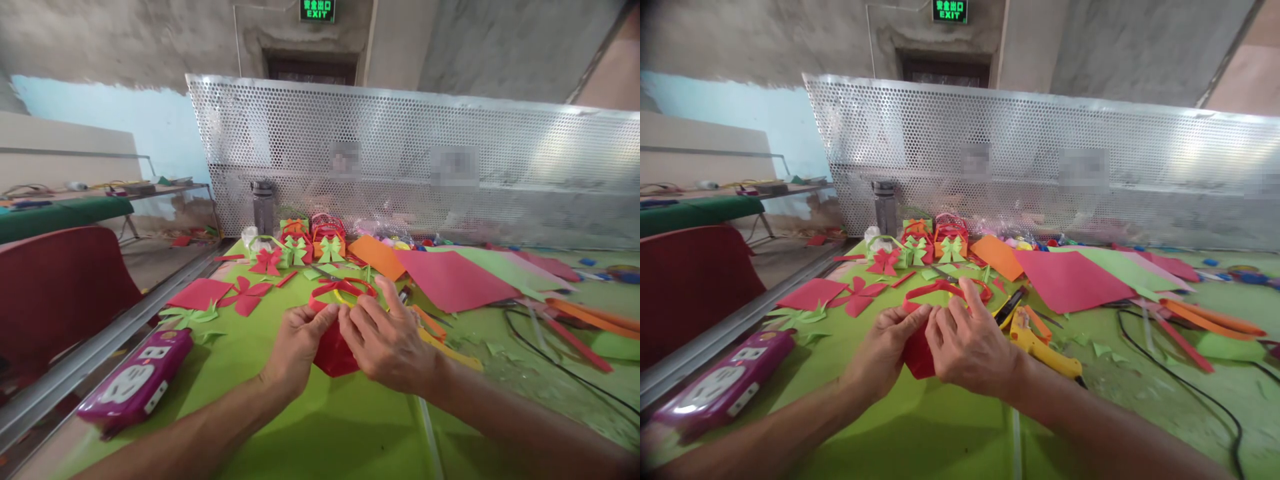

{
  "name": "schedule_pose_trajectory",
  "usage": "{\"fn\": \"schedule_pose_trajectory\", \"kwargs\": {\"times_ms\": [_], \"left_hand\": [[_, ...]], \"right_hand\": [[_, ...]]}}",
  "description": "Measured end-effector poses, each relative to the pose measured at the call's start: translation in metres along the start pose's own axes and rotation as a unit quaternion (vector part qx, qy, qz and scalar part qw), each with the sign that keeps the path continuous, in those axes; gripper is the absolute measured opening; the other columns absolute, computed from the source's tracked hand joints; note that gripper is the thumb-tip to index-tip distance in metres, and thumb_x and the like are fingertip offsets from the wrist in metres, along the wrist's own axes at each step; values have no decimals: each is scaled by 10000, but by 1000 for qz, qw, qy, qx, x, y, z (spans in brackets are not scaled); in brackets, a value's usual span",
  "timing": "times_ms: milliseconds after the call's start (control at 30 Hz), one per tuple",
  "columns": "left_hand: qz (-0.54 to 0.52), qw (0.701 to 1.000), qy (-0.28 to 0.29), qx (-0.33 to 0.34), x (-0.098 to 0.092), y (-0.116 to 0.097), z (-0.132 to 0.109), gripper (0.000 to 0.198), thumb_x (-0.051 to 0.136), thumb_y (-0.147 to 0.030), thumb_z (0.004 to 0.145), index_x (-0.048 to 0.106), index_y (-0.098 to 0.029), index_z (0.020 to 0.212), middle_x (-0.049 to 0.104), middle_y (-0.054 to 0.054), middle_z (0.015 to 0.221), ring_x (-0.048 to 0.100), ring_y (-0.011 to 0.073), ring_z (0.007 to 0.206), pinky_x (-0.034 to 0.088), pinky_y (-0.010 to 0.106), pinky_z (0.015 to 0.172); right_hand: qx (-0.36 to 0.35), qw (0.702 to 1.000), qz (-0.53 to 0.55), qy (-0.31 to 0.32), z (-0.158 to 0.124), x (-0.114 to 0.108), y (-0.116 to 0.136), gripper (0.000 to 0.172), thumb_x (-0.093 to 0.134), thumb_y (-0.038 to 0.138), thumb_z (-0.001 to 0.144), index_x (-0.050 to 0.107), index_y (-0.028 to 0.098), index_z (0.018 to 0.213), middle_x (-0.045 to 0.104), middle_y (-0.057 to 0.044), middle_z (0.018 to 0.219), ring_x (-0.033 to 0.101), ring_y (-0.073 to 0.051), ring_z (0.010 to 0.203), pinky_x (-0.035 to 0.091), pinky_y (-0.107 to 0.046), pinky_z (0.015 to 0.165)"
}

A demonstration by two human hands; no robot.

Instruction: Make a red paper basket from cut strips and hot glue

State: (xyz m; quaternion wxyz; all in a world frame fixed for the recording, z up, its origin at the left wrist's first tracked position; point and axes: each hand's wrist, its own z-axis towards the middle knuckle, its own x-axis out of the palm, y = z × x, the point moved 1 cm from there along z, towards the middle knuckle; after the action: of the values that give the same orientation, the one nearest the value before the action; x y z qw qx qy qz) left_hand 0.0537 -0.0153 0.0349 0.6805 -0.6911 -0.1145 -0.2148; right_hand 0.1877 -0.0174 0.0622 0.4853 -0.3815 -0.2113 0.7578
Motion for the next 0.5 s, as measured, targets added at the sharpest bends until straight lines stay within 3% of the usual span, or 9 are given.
{"fn": "schedule_pose_trajectory", "kwargs": {"times_ms": [100, 167, 267, 400, 500], "left_hand": [[11, 1000, -8, 9, 0, -4, 1, 261, 780, -330, 611, 642, -110, 595, 607, 3, 496, 509, 77, 445, 403, 167, 455], [12, 1000, -25, 10, -2, -10, 3, 266, 786, -331, 592, 633, -114, 596, 608, 0, 494, 509, 82, 427, 403, 174, 435], [-9, 998, -56, -7, -5, -18, 7, 272, 790, -331, 570, 607, -129, 582, 594, -9, 467, 522, 99, 401, 415, 191, 416], [-65, 994, -80, -31, -9, -24, 13, 252, 785, -275, 570, 570, -146, 590, 603, -25, 490, 540, 90, 412, 438, 190, 445], [-71, 993, -89, -44, -9, -24, 14, 236, 778, -238, 573, 564, -140, 593, 604, -29, 496, 543, 79, 416, 433, 178, 449]], "right_hand": [[42, 997, 70, 13, 1, -1, -3, 150, 514, 100, 854, 663, 83, 863, 633, -50, 649, 573, -184, 676, 336, -570, 950], [118, 978, 169, 24, 2, -4, -12, 227, 555, 261, 873, 625, 93, 1008, 676, -80, 820, 601, -212, 818, 312, -568, 986], [249, 915, 318, 0, 0, -9, -33, 568, 598, 519, 785, 520, 141, 1202, 651, -116, 1065, 584, -254, 1007, 394, -508, 948], [401, 793, 458, -23, -5, -11, -56, 426, 591, 423, 825, 541, 202, 1186, 679, -66, 997, 616, -215, 985, 495, -383, 845], [430, 747, 508, 19, -8, -7, -58, 333, 578, 402, 830, 603, 201, 1094, 693, -61, 964, 638, -210, 937, 509, -376, 816]]}}
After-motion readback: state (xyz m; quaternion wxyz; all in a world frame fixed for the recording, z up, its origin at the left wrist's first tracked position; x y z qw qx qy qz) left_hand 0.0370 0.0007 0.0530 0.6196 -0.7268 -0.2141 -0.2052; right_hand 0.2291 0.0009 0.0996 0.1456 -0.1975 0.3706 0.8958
